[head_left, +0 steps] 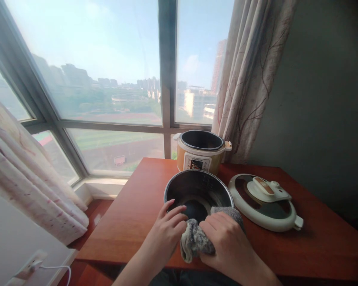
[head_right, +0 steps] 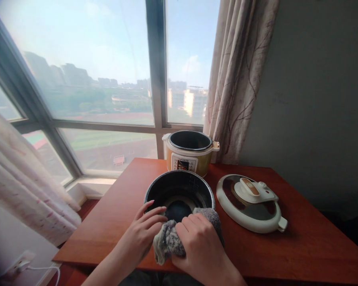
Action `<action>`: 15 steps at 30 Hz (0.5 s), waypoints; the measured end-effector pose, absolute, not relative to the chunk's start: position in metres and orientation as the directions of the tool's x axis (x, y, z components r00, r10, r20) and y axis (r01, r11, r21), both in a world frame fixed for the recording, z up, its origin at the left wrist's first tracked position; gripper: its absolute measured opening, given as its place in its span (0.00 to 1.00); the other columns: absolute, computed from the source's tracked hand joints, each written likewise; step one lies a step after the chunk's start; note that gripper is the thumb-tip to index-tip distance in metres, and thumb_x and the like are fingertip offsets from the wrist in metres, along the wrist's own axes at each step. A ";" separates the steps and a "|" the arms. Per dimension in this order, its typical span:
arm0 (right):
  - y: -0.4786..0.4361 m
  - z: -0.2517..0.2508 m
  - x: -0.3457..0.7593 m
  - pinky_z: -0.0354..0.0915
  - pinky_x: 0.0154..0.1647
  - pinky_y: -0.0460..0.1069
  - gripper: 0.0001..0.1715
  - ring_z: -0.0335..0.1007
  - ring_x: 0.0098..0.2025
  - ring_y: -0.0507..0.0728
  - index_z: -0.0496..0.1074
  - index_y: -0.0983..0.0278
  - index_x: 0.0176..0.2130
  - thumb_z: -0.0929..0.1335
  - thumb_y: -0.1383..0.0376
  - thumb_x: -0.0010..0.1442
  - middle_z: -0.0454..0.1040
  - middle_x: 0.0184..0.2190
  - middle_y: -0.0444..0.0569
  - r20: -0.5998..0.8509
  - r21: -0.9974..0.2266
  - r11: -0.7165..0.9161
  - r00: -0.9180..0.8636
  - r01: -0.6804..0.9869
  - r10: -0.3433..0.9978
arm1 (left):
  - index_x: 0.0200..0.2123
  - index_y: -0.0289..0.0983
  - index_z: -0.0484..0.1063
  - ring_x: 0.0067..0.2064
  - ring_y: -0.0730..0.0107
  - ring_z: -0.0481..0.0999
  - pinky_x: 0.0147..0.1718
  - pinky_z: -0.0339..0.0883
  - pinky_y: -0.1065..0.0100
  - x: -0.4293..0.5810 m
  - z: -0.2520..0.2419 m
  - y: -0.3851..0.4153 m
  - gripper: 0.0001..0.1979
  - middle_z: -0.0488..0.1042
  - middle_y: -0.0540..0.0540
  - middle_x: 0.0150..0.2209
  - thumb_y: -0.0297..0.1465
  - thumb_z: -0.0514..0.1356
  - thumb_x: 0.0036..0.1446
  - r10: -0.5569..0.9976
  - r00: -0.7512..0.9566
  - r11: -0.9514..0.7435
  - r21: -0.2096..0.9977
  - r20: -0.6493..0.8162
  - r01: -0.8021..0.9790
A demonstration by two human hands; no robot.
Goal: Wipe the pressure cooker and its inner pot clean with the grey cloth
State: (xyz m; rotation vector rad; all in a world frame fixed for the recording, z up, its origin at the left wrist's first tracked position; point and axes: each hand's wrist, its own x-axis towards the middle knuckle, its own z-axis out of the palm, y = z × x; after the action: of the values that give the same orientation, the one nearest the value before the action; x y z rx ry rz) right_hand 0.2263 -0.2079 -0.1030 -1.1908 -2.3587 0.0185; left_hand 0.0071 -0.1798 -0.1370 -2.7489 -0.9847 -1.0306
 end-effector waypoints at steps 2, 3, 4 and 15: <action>-0.208 -0.099 0.230 0.52 0.43 0.53 0.14 0.63 0.37 0.58 0.69 0.59 0.33 0.76 0.61 0.50 0.72 0.32 0.42 0.381 -0.232 0.627 -0.524 0.743 0.762 | 0.38 0.39 0.74 0.65 0.64 0.67 0.71 0.43 0.55 0.000 -0.130 -0.175 0.13 0.80 0.49 0.50 0.23 0.49 0.65 0.514 0.637 -0.821 0.114 0.574 0.560; -0.208 -0.098 0.231 0.52 0.43 0.53 0.14 0.64 0.38 0.58 0.69 0.59 0.33 0.76 0.61 0.50 0.72 0.33 0.43 0.362 -0.234 0.628 -0.532 0.743 0.765 | 0.37 0.39 0.73 0.67 0.62 0.64 0.71 0.43 0.54 -0.005 -0.127 -0.170 0.13 0.79 0.48 0.53 0.23 0.50 0.64 0.495 0.670 -0.833 0.082 0.553 0.548; -0.208 -0.096 0.232 0.52 0.44 0.53 0.14 0.64 0.39 0.58 0.69 0.59 0.34 0.76 0.61 0.51 0.72 0.34 0.43 0.344 -0.238 0.626 -0.538 0.743 0.769 | 0.35 0.39 0.73 0.68 0.61 0.62 0.71 0.44 0.54 -0.010 -0.123 -0.164 0.12 0.77 0.48 0.56 0.22 0.51 0.63 0.477 0.702 -0.844 0.052 0.529 0.534; -0.199 -0.080 0.257 0.54 0.45 0.53 0.14 0.64 0.42 0.59 0.70 0.60 0.37 0.74 0.65 0.50 0.73 0.38 0.44 0.210 -0.278 0.639 -0.604 0.717 0.769 | 0.30 0.41 0.76 0.72 0.53 0.54 0.61 0.60 0.48 -0.054 -0.103 -0.074 0.16 0.67 0.51 0.66 0.14 0.55 0.55 0.577 0.712 -0.772 -0.019 0.401 0.636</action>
State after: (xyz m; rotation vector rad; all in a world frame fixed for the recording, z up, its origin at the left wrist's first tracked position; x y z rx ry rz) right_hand 0.2566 -0.1991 -0.0802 -1.1921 -2.5522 0.2374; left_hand -0.0536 -0.0737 -0.1034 -2.7608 -0.9847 -0.5677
